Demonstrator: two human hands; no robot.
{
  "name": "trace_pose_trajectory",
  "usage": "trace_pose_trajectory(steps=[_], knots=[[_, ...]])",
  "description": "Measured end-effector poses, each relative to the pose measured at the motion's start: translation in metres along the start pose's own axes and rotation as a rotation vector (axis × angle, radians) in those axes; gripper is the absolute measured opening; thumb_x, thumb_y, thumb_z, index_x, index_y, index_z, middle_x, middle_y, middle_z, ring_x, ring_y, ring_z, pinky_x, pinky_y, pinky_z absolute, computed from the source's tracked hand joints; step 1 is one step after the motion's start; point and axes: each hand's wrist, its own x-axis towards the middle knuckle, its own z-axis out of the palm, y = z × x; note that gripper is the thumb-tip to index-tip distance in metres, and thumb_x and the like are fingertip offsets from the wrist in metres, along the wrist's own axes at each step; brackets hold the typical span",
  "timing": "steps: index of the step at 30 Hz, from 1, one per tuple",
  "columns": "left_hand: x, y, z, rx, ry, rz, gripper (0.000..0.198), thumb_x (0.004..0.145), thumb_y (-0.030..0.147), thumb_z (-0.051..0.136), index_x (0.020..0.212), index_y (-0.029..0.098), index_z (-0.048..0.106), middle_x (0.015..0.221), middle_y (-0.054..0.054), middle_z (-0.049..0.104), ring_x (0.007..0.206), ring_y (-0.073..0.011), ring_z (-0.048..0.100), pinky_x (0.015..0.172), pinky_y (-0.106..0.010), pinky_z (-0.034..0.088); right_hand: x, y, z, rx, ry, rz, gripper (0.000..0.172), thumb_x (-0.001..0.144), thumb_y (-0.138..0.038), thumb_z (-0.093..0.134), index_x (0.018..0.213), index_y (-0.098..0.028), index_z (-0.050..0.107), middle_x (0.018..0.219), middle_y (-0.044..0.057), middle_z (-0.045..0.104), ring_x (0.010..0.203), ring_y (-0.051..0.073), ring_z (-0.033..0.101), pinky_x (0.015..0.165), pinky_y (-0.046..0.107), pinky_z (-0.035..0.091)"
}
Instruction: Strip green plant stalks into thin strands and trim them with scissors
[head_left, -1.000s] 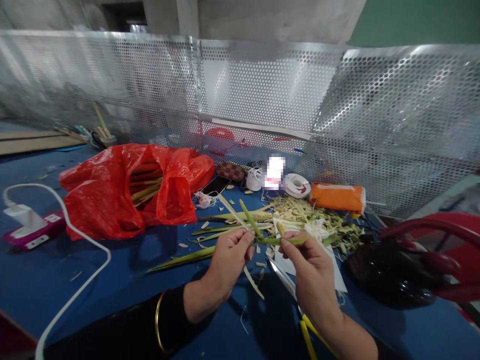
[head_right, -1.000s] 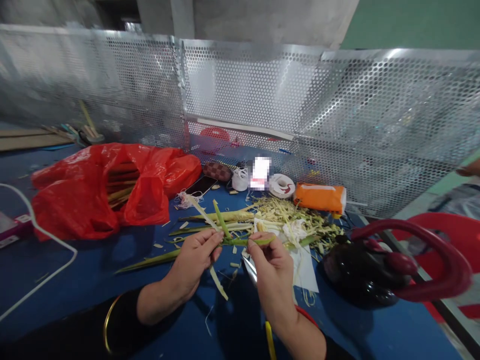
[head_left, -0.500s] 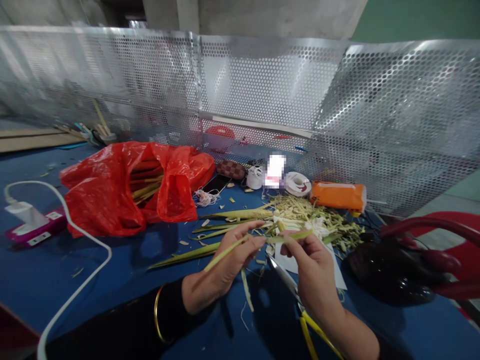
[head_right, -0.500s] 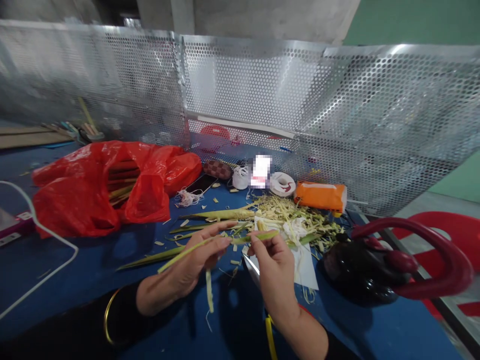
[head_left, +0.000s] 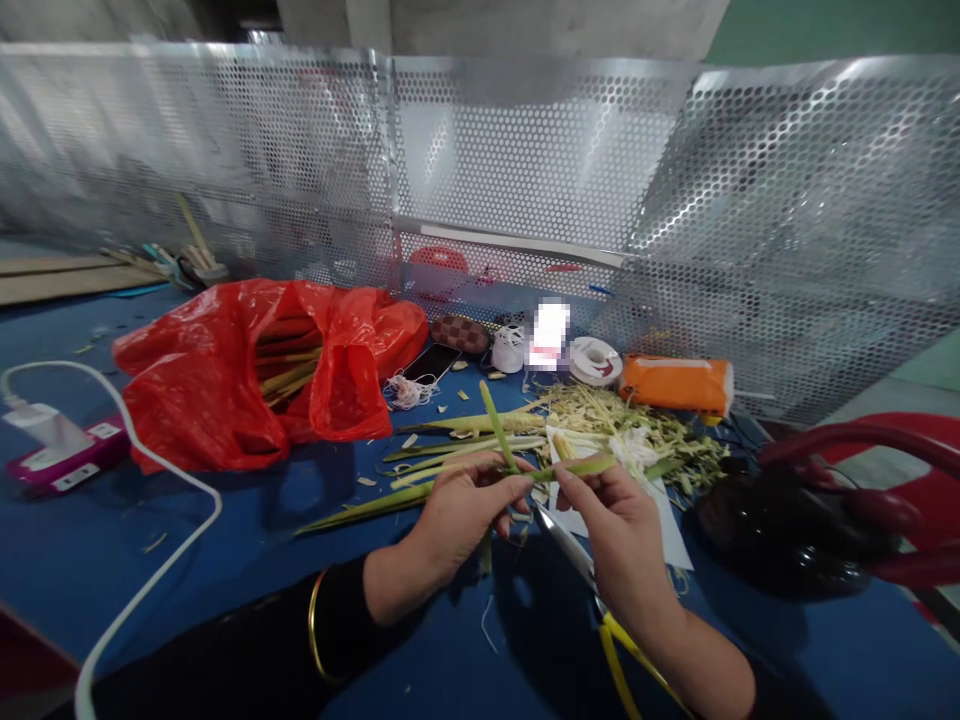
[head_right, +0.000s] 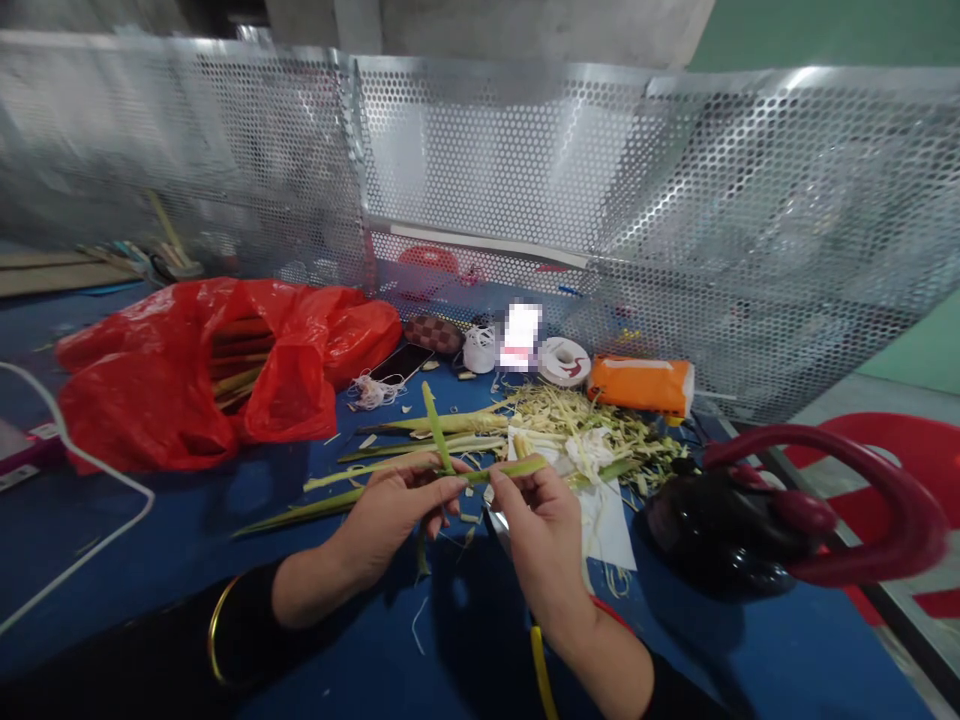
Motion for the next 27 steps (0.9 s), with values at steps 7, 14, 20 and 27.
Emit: trace_pose_trajectory(steps=[7,14,20,27], knots=[[0.004,-0.001,-0.004,0.032,-0.070,-0.060,0.015,0.073,0.027,0.063,0.073,0.012,0.061,0.050,0.003,0.057,0.035,-0.0054,0.046,0.039,-0.018,0.036,0.004,-0.006,-0.003,0.089,0.015,0.007,0.018,0.074,-0.027,0.070,0.062,-0.019,0.059,0.050,-0.005,0.055,0.051,0.010,0.048,0.058,0.025,0.039],[0.005,-0.002,-0.006,-0.011,-0.110,-0.106,0.019,0.071,0.028,0.065,0.065,0.012,0.057,0.051,0.003,0.057,0.039,-0.0052,0.048,0.043,-0.018,0.040,0.010,-0.002,-0.005,0.034,0.030,0.023,0.021,0.074,-0.031,0.068,0.061,-0.019,0.057,0.053,-0.002,0.058,0.055,0.014,0.052,0.061,0.029,0.042],[0.000,-0.002,-0.002,-0.009,-0.203,-0.159,0.018,0.068,0.029,0.066,0.068,0.014,0.057,0.051,0.003,0.057,0.039,-0.0064,0.049,0.045,-0.020,0.043,0.024,-0.017,-0.020,-0.435,0.012,-0.356,0.023,0.076,-0.035,0.065,0.093,-0.021,0.068,0.099,0.008,0.064,0.097,0.024,0.056,0.081,0.036,0.042],[-0.003,-0.005,0.001,0.081,-0.326,-0.290,0.032,0.076,0.035,0.055,0.052,0.013,0.056,0.040,0.002,0.049,0.034,-0.0070,0.045,0.040,-0.019,0.038,0.015,-0.013,-0.007,-0.256,-0.431,0.147,0.030,0.072,-0.042,0.065,0.056,-0.018,0.059,0.053,-0.003,0.051,0.055,0.013,0.045,0.055,0.026,0.033]])
